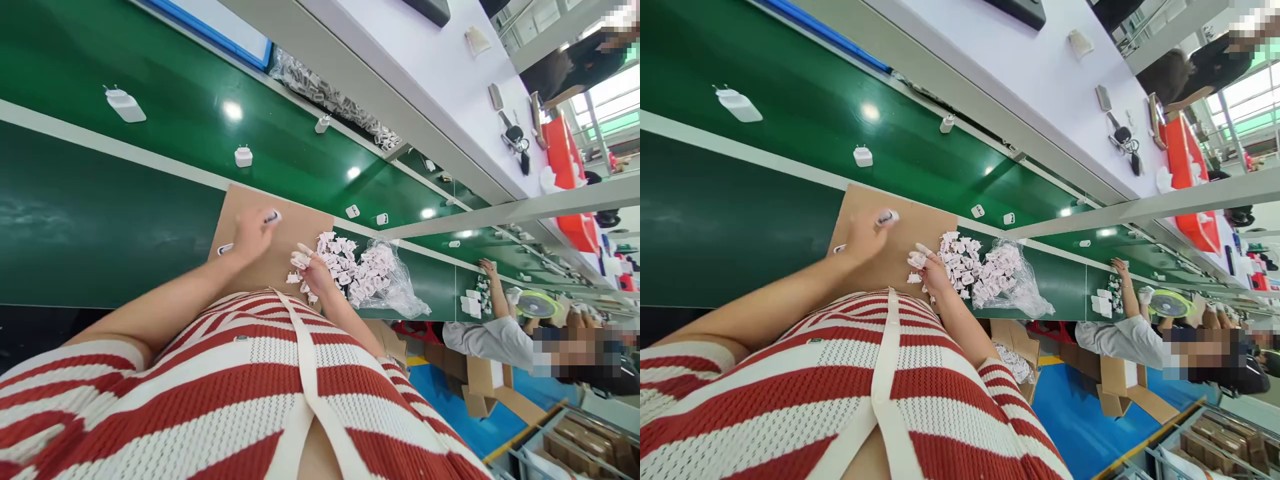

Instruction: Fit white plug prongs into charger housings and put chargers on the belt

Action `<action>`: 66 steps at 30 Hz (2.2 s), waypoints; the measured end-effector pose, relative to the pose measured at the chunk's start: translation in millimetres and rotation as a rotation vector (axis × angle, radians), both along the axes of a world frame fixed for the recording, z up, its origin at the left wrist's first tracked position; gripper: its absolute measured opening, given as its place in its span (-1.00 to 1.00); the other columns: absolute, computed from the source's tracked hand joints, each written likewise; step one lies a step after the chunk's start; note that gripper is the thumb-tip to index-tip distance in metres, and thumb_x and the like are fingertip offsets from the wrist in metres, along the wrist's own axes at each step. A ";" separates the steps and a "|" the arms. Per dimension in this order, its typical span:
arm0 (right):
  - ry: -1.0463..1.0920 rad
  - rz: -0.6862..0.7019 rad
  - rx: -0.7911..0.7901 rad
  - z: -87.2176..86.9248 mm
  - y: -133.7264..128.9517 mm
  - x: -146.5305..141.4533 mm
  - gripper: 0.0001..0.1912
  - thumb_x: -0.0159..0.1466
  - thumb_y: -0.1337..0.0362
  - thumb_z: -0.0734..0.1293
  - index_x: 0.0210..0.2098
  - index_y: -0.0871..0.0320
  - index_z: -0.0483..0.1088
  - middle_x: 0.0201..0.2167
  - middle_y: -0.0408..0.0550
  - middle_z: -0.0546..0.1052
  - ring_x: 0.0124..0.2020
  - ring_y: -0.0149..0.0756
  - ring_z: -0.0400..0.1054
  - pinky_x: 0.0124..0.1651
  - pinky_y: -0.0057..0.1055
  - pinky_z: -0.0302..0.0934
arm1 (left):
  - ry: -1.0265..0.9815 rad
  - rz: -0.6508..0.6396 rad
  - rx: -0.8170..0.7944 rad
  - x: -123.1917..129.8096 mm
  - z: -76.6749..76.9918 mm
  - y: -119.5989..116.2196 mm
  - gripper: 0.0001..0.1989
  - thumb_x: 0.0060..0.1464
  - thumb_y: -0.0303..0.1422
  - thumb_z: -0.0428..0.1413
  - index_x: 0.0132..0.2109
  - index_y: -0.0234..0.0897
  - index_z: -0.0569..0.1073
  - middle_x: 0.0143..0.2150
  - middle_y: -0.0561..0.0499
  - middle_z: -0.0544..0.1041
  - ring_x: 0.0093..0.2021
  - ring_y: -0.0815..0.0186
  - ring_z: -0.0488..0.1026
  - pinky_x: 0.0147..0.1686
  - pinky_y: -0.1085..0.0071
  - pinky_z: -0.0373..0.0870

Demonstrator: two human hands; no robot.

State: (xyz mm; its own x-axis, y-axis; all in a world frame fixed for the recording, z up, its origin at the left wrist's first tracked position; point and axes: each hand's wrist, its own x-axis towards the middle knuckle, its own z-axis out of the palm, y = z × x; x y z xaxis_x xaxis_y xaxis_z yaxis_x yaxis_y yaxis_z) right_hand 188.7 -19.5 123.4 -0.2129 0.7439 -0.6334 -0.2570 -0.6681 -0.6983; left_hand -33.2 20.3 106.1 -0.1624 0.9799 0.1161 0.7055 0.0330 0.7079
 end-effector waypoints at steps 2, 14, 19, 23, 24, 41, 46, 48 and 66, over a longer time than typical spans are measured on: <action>-0.085 0.087 0.026 -2.6 1.1 1.7 -0.66 0.02 0.23 0.46 -0.18 0.12 0.52 -0.26 -0.09 0.64 -0.41 -0.41 0.40 -0.51 -0.54 0.11 | -0.020 -0.182 -0.067 24.2 -20.7 -32.5 -0.64 0.26 -0.38 0.07 0.17 -0.21 0.51 0.12 -0.13 0.56 0.14 -0.03 0.41 0.16 0.03 0.25; -1.086 0.689 0.691 -10.0 0.8 0.1 -0.81 0.23 0.45 0.29 -0.23 0.15 0.52 -0.15 0.01 0.49 -0.01 -0.17 0.34 0.09 -0.28 0.25 | -0.104 -0.265 -0.117 29.5 -82.2 -55.5 -0.70 0.20 -0.21 0.13 0.01 -0.17 0.59 0.10 -0.14 0.54 0.13 -0.02 0.38 0.17 0.03 0.25; -1.392 1.062 1.021 -15.1 12.2 -13.7 -0.73 0.33 0.48 0.21 -0.17 0.14 0.53 -0.08 0.12 0.50 0.01 -0.09 0.31 0.09 -0.24 0.23 | -0.116 -0.256 -0.102 31.4 -88.1 -54.7 -0.69 0.18 -0.19 0.14 0.00 -0.17 0.61 0.09 -0.15 0.54 0.13 -0.02 0.38 0.16 0.01 0.27; -1.407 1.165 1.056 -21.5 21.0 -21.5 -0.74 0.37 0.44 0.21 -0.12 0.16 0.52 -0.03 0.13 0.50 0.00 -0.10 0.32 0.08 -0.26 0.24 | -0.126 -0.259 -0.082 31.3 -90.7 -54.3 -0.70 0.19 -0.19 0.14 -0.02 -0.18 0.61 0.08 -0.15 0.55 0.12 -0.01 0.39 0.18 0.01 0.27; -1.407 1.186 1.058 -22.0 22.5 -21.9 -0.74 0.38 0.43 0.21 -0.11 0.16 0.52 -0.02 0.12 0.50 0.00 -0.11 0.32 0.07 -0.27 0.24 | -0.128 -0.259 -0.078 31.4 -91.1 -54.3 -0.71 0.19 -0.19 0.14 -0.03 -0.18 0.62 0.07 -0.15 0.55 0.12 -0.01 0.39 0.18 0.02 0.28; -1.429 1.327 1.056 -18.6 24.3 -24.1 -0.73 0.41 0.41 0.20 -0.06 0.13 0.53 0.01 0.10 0.50 0.01 -0.12 0.34 0.00 -0.29 0.27 | -0.152 -0.244 -0.074 35.5 -91.4 -58.8 -0.77 0.17 -0.25 0.17 -0.08 -0.18 0.62 0.06 -0.13 0.55 0.11 0.01 0.40 0.16 0.03 0.30; -1.437 1.288 0.998 -23.4 25.6 -33.0 -0.73 0.41 0.39 0.21 -0.07 0.13 0.54 0.00 0.09 0.52 -0.01 -0.12 0.38 -0.09 -0.30 0.28 | -0.151 -0.240 -0.085 34.4 -90.6 -58.6 -0.77 0.16 -0.27 0.19 -0.07 -0.19 0.62 0.07 -0.13 0.55 0.11 0.01 0.41 0.15 0.04 0.30; -1.412 1.220 0.938 -26.0 27.6 -35.0 -0.74 0.41 0.38 0.21 -0.12 0.12 0.55 -0.01 0.08 0.52 -0.04 -0.13 0.40 -0.08 -0.30 0.29 | -0.144 -0.235 -0.090 33.3 -88.7 -57.3 -0.76 0.15 -0.26 0.19 -0.06 -0.20 0.62 0.05 -0.13 0.56 0.10 0.00 0.41 0.13 0.03 0.31; -1.618 0.588 0.533 -38.8 66.3 45.7 -0.71 0.24 0.40 0.30 -0.06 0.20 0.50 0.05 0.20 0.47 0.12 0.04 0.22 0.21 -0.08 0.07 | -0.057 0.087 -0.187 -18.3 -16.0 113.3 -0.74 0.18 -0.40 0.21 0.00 -0.44 0.51 -0.03 -0.19 0.51 -0.10 0.13 0.42 -0.07 0.23 0.35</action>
